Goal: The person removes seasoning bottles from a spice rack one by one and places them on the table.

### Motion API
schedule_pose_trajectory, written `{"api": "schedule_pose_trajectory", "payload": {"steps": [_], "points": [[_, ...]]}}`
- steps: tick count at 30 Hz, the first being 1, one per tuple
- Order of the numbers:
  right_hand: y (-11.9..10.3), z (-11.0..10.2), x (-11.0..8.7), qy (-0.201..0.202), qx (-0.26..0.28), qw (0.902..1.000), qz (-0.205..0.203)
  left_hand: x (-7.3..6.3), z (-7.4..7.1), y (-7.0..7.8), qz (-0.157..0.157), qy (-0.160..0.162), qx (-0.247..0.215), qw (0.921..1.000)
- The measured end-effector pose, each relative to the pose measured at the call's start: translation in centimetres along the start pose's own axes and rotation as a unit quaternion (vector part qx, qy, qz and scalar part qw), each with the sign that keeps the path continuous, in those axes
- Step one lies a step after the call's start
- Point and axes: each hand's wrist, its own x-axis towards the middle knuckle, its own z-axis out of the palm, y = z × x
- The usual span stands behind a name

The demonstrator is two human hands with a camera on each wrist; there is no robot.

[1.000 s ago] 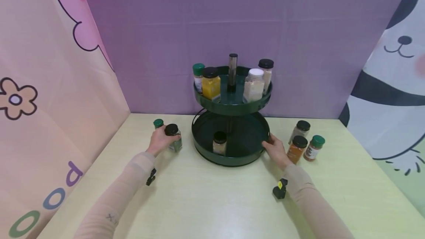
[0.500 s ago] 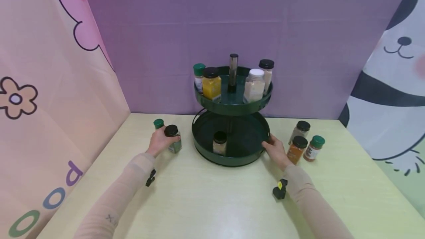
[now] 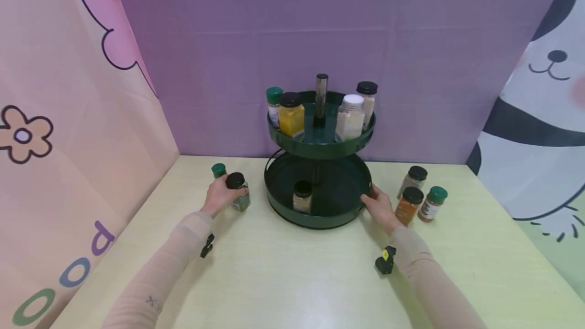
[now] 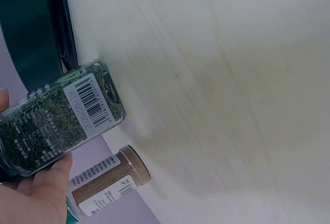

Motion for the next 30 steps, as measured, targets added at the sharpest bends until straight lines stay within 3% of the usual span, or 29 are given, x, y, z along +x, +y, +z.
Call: {"api": "schedule_pose_trajectory", "payload": {"steps": [18,30], "points": [[0.2,-0.1,0.4,0.0,0.007,1.0,0.005,0.0,0.0,-0.4,-0.008,-0.012,-0.019,0.9997],[0.3,-0.1,0.5,0.0,0.003,1.0,0.005,0.1,-0.7,1.2,0.041,-0.006,-0.044,0.9982]]}}
